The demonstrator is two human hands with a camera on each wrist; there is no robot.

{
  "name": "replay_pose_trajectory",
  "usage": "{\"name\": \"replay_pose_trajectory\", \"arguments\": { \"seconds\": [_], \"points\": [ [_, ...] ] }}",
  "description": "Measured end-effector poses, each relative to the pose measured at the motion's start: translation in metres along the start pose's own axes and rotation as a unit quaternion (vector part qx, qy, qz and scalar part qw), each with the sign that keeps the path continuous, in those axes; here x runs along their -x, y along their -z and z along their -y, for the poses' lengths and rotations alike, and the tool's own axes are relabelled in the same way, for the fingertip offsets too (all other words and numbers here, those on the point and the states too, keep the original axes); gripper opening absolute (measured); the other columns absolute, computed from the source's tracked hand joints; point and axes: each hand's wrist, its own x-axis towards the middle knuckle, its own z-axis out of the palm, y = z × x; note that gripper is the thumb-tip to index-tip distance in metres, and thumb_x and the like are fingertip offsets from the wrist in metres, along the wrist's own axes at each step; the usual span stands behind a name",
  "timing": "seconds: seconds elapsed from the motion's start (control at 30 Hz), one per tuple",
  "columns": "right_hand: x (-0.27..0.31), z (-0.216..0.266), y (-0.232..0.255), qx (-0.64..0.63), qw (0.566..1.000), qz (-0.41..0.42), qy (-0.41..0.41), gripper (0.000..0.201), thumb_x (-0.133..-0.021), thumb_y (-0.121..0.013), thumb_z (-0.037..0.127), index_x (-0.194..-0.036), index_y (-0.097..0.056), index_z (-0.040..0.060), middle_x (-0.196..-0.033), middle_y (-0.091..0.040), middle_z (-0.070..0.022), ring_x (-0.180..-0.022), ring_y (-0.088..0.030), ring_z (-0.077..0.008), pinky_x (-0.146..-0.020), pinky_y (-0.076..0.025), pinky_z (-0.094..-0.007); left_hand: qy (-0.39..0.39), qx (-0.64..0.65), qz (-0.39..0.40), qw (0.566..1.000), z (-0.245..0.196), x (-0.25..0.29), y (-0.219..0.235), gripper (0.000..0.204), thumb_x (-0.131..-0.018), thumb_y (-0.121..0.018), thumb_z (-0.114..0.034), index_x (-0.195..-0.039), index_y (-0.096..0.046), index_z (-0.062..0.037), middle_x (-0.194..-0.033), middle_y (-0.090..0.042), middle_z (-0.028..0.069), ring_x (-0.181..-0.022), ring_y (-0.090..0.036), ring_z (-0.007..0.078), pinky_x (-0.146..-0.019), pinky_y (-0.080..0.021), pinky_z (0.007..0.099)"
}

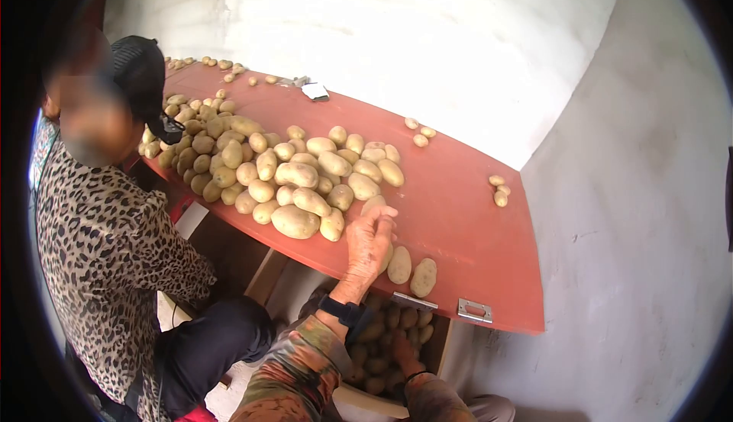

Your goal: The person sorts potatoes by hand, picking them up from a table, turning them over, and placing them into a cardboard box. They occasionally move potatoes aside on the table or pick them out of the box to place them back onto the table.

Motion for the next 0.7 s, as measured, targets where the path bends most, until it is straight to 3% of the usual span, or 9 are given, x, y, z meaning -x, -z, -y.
{"name": "replay_pose_trajectory", "arguments": {
  "seconds": [0.1, 0.2, 0.3, 0.43, 0.5, 0.57, 0.7],
  "points": [
    [0.013, 0.012, 0.008, -0.029, 0.999, 0.034, -0.013, 0.055, -0.084, -0.056, 0.029, -0.135, -0.04, 0.0141, -0.123, -0.055, -0.0213, -0.111, -0.054, -0.0387, -0.094, -0.044, -0.0464, -0.001, -0.013, 0.0, 1.0, 0.0, 0.001, 0.0, 0.014, -0.091, -0.05, -0.003, -0.094, -0.063, -0.001, -0.073, -0.058, 0.0023, -0.059, -0.054, 0.0078, -0.055, -0.047, 0.0214],
    [0.028, 0.029, 0.036, 0.055, 0.998, 0.042, -0.001, 0.056, -0.085, -0.055, 0.027, -0.137, -0.037, 0.019, -0.112, -0.061, -0.0225, -0.103, -0.058, -0.0418, -0.088, -0.047, -0.0499, 0.002, -0.017, 0.0, 1.0, -0.002, 0.002, 0.0, 0.014, -0.091, -0.05, -0.003, -0.093, -0.064, -0.0008, -0.073, -0.058, 0.0016, -0.059, -0.054, 0.0074, -0.056, -0.047, 0.0213],
    [0.024, 0.028, 0.041, 0.062, 0.995, 0.056, 0.049, 0.061, -0.083, -0.056, 0.027, -0.138, -0.034, 0.0147, -0.115, -0.06, -0.0225, -0.105, -0.058, -0.0399, -0.09, -0.046, -0.0476, 0.001, -0.016, 0.002, 1.0, -0.005, 0.001, 0.001, 0.014, -0.091, -0.05, -0.003, -0.094, -0.064, -0.0009, -0.071, -0.057, 0.0012, -0.06, -0.054, 0.0074, -0.056, -0.047, 0.0214],
    [0.038, 0.044, 0.06, 0.055, 0.984, 0.125, 0.111, 0.06, -0.079, -0.061, 0.028, -0.131, -0.042, 0.0063, -0.116, -0.06, -0.0211, -0.107, -0.057, -0.0369, -0.091, -0.046, -0.0427, 0.002, -0.01, -0.019, 1.0, -0.008, -0.005, 0.011, 0.014, -0.091, -0.051, -0.004, -0.094, -0.064, -0.0016, -0.07, -0.057, 0.0007, -0.059, -0.054, 0.0079, -0.055, -0.046, 0.0219],
    [0.04, 0.043, 0.067, 0.069, 0.973, 0.161, 0.147, 0.059, -0.076, -0.064, 0.026, -0.128, -0.046, 0.0038, -0.114, -0.061, -0.0206, -0.106, -0.058, -0.0364, -0.09, -0.047, -0.0419, 0.009, 0.077, -0.065, 0.995, -0.004, -0.013, 0.017, 0.015, -0.09, -0.05, -0.006, -0.095, -0.063, -0.0017, -0.065, -0.057, 0.0016, -0.055, -0.054, 0.0088, -0.052, -0.045, 0.0228],
    [0.05, 0.057, 0.089, 0.017, 0.942, 0.191, 0.274, 0.056, -0.072, -0.068, 0.022, -0.123, -0.051, 0.0069, -0.108, -0.063, -0.0216, -0.101, -0.06, -0.0371, -0.083, -0.05, -0.0437, 0.022, 0.075, -0.074, 0.994, -0.015, -0.013, 0.025, 0.015, -0.091, -0.05, -0.006, -0.095, -0.063, -0.0024, -0.069, -0.057, 0.0018, -0.056, -0.054, 0.0084, -0.052, -0.044, 0.0214],
    [0.088, 0.134, 0.182, -0.045, 0.941, 0.223, 0.25, 0.056, -0.068, -0.069, 0.011, -0.12, -0.052, 0.0097, -0.102, -0.065, -0.0173, -0.097, -0.063, -0.0317, -0.08, -0.051, -0.0386, 0.058, 0.089, -0.091, 0.99, -0.015, -0.014, 0.031, 0.014, -0.09, -0.051, -0.006, -0.095, -0.064, -0.003, -0.071, -0.058, 0.0028, -0.056, -0.055, 0.0086, -0.052, -0.045, 0.022]
  ]
}}
